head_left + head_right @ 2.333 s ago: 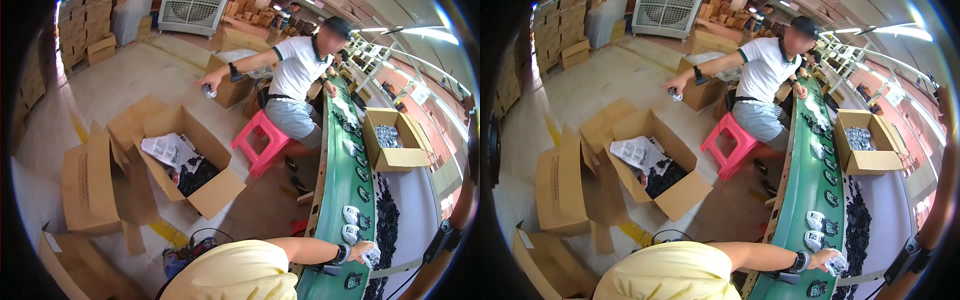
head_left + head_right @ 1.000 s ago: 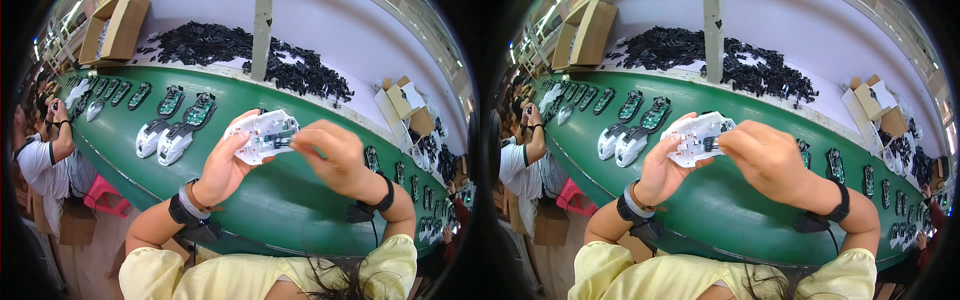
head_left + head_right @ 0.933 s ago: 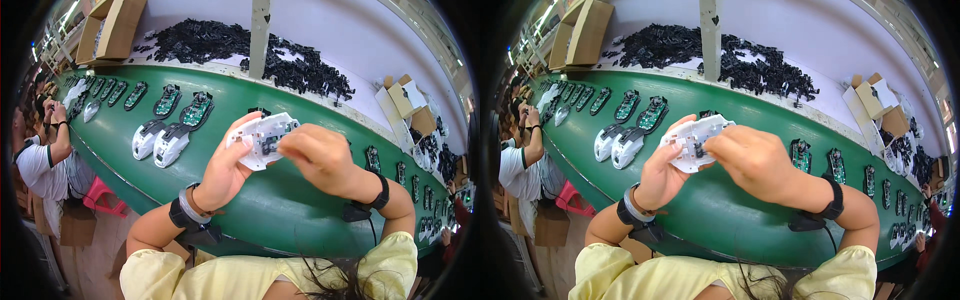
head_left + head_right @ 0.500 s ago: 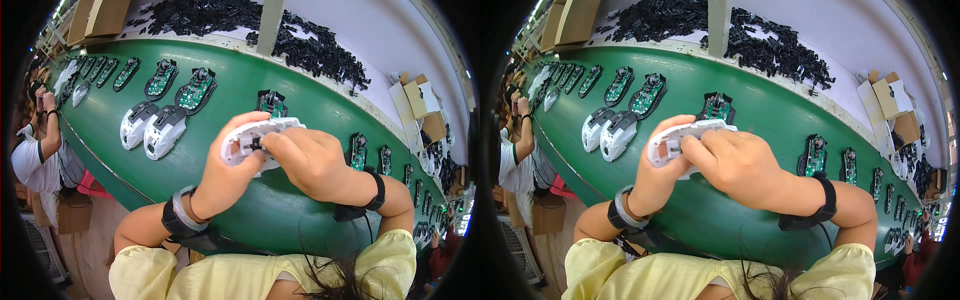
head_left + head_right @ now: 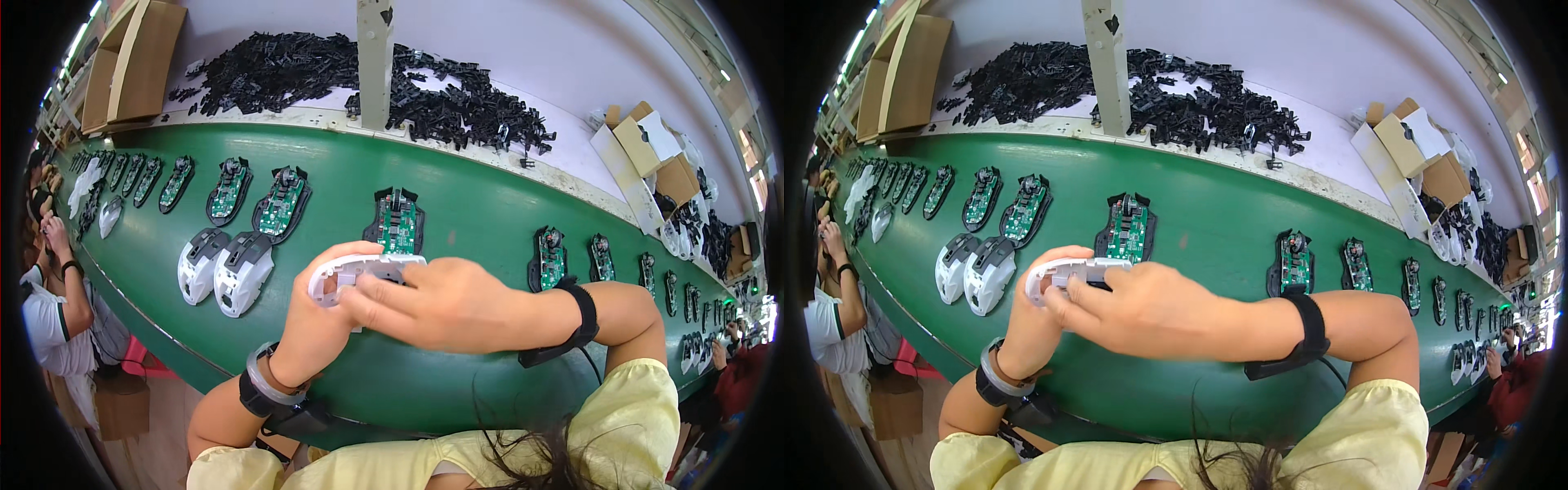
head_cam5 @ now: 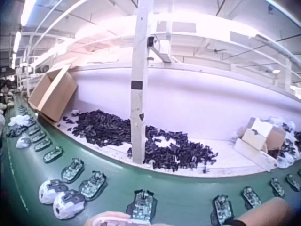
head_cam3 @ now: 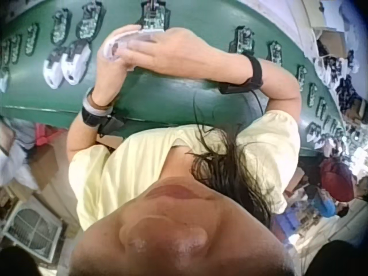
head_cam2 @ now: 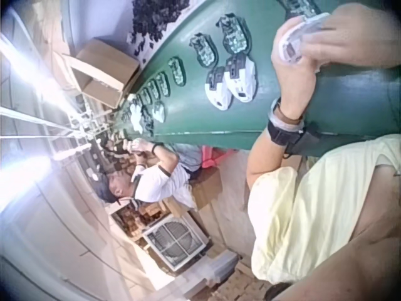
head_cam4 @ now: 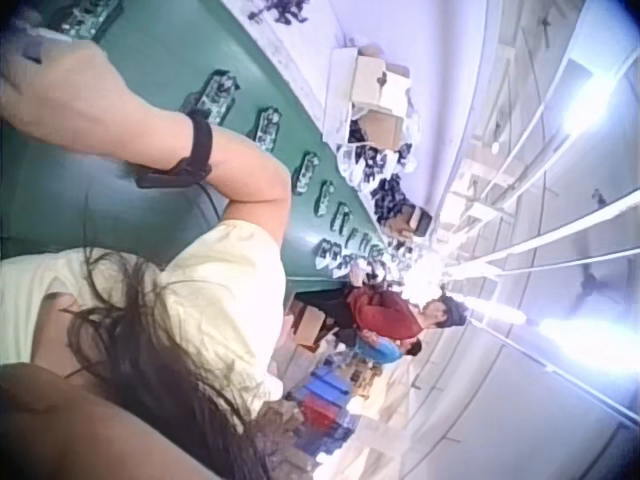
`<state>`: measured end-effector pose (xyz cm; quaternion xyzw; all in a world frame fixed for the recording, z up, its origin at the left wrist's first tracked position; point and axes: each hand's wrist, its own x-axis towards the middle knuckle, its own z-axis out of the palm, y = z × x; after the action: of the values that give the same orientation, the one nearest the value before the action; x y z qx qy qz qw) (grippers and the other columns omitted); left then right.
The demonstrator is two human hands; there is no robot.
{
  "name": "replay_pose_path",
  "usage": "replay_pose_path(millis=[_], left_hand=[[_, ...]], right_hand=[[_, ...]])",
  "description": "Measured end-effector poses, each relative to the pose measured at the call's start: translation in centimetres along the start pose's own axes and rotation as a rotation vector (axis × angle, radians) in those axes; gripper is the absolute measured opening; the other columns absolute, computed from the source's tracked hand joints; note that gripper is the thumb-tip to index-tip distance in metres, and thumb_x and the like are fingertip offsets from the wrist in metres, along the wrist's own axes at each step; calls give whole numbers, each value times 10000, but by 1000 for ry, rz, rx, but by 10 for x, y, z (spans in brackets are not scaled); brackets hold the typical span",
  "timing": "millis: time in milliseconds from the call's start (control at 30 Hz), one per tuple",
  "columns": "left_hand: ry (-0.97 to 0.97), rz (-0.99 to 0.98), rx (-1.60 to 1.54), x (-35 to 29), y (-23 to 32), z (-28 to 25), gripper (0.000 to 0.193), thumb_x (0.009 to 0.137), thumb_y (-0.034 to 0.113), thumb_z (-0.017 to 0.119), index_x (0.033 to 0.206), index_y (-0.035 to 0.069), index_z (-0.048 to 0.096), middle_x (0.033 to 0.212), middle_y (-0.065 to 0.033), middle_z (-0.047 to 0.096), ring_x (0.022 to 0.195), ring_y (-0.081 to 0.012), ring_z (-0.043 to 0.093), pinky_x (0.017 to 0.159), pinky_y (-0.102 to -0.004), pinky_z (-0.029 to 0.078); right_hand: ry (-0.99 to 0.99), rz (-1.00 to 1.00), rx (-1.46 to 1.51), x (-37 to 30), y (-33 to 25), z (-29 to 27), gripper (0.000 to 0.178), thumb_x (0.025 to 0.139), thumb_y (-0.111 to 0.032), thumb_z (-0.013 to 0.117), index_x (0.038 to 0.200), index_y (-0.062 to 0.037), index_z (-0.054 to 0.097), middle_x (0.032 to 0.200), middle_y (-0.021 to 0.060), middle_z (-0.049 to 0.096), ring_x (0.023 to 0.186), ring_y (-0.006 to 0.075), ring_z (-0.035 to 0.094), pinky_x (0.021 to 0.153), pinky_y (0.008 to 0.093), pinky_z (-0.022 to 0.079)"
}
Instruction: Assemble internal and external components of computer mice on a factory conveyor belt.
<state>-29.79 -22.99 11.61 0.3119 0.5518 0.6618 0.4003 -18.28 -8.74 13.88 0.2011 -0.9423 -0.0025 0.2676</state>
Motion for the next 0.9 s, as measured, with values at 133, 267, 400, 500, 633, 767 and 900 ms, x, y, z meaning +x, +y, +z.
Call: replay_pose_path(millis=[133, 267, 400, 500, 633, 767, 900], left_hand=[[-47, 45, 20, 3, -1, 1, 385, 782, -120, 520, 1146, 2, 553, 1016, -52, 620, 891, -88, 578, 755, -228, 499], [-68, 60, 94, 0, 0, 4, 397, 781, -133, 509, 1152, 0, 551, 1022, -57, 621, 899, -91, 578, 767, -231, 498], [-58, 1, 28, 2, 5, -2, 390, 775, -108, 529, 1149, -2, 554, 1032, -54, 623, 914, -99, 579, 779, -236, 495], [-186, -58, 67, 12, 9, -16, 405, 768, -71, 539, 1166, 4, 541, 1091, -69, 612, 934, -129, 598, 754, -257, 528], [-224, -293, -256, 14, 19, -32, 500, 782, 43, 570, 1271, 18, 468, 1247, -135, 545, 970, -227, 635, 713, -326, 583], [-369, -434, -687, 20, 9, -39, 639, 846, 271, 625, 1376, 29, 363, 1300, -133, 515, 1006, -244, 621, 725, -334, 574], [-432, -306, -519, 13, 9, -34, 857, 772, 384, 729, 1408, 44, 265, 1406, -200, 385, 1180, -280, 517, 805, -348, 543]], right_hand=[[-53, -19, -122, -8, -6, 3, 438, 714, -126, 634, 1144, -112, 554, 953, -14, 592, 575, 89, 491, 440, 199, 413], [-37, 6, -224, -13, -19, 6, 400, 712, -124, 628, 1109, -109, 576, 969, -5, 595, 564, 83, 462, 440, 195, 387], [-3, -13, -70, -12, -7, 9, 333, 750, -126, 616, 1082, -103, 595, 983, 14, 626, 600, 91, 496, 483, 209, 416], [267, -249, 177, -23, 5, -6, 292, 778, -115, 616, 1068, -91, 592, 986, 40, 645, 666, 111, 549, 560, 207, 463], [209, 451, 79, -17, 99, -18, 225, 790, -62, 604, 1014, -47, 615, 902, 159, 635, 814, 326, 610, 701, 383, 513], [-224, 724, -107, -58, 212, 22, 305, 788, -73, 611, 1092, -53, 604, 940, 159, 647, 987, 328, 566, 837, 417, 485], [-301, 723, -113, -57, 230, 46, 267, 763, -126, 648, 1025, -75, 648, 901, 135, 666, 983, 318, 575, 816, 425, 496]])
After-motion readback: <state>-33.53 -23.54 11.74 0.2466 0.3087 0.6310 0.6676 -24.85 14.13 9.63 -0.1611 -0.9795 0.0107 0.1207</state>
